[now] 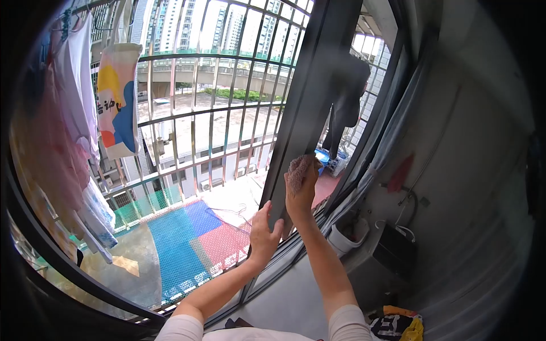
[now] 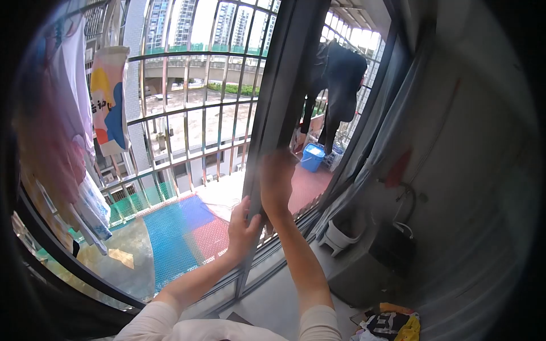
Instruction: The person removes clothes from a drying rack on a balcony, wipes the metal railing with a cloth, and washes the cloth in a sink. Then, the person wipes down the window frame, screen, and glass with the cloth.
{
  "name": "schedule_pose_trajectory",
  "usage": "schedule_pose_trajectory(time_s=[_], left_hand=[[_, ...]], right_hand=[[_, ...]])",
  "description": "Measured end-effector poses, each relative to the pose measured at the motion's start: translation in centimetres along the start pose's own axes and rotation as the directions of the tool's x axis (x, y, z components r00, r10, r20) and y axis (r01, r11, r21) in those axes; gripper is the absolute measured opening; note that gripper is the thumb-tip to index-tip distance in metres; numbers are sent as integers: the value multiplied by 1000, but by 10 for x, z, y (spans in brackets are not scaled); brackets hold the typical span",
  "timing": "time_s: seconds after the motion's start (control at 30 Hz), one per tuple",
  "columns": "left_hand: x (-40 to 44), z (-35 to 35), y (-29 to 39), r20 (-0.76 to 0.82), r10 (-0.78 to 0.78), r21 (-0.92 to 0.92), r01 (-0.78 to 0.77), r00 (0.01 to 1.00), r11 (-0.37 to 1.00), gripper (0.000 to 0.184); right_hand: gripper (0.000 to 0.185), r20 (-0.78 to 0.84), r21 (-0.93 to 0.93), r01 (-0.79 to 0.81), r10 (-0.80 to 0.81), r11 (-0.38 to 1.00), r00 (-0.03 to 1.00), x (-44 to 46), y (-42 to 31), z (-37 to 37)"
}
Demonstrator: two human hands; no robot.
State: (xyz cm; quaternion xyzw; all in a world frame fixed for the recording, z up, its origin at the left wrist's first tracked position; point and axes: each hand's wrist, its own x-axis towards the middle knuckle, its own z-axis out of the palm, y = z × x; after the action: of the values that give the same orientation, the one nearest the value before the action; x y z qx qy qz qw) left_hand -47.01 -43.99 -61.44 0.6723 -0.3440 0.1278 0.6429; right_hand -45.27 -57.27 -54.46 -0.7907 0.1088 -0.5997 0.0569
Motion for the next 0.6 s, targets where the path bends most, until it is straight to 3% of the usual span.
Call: schedule_pose_trajectory(time_s=[0.07, 0.1, 0.2, 0.23, 0.33, 0.37, 0.47, 0.5, 0.6], left_hand=[[-11, 13, 23, 105, -114, -64, 121, 988, 991, 61], [-8, 17, 40, 10, -85, 25, 85, 996, 996, 53], [12, 32, 32, -74, -141, -21, 140, 987, 990, 37], [18, 28, 31, -85, -82, -8, 81, 993, 997, 25], [28, 18, 40, -89, -35, -84, 28, 995, 996, 23], [27, 16, 46, -189, 130, -27, -138, 973, 990, 29], [25, 17, 72, -48, 32, -309, -45, 998, 950, 34], [33, 27, 72, -118, 111, -303, -142, 987, 942, 35], [65, 28, 88, -60, -90, -538, 43, 994, 842, 28]], right_hand=[[56, 26, 90, 20, -22, 996, 999, 7, -10, -16], [56, 17, 98, 59, -61, 993, 998, 15, -17, -25], [55, -42, 139, 209, -205, 968, 978, 43, -40, -57], [54, -41, 139, 231, -227, 963, 973, 51, -45, -64], [54, -7, 110, 246, -246, 963, 969, 75, -59, -79], [55, 31, 82, 218, -221, 972, 975, 85, -65, -83], [58, 81, -36, 241, -238, 970, 968, 119, -105, -109], [59, 57, -50, 278, -275, 959, 960, 126, -109, -107], [58, -93, -50, 409, -412, 911, 906, 139, -105, -87]])
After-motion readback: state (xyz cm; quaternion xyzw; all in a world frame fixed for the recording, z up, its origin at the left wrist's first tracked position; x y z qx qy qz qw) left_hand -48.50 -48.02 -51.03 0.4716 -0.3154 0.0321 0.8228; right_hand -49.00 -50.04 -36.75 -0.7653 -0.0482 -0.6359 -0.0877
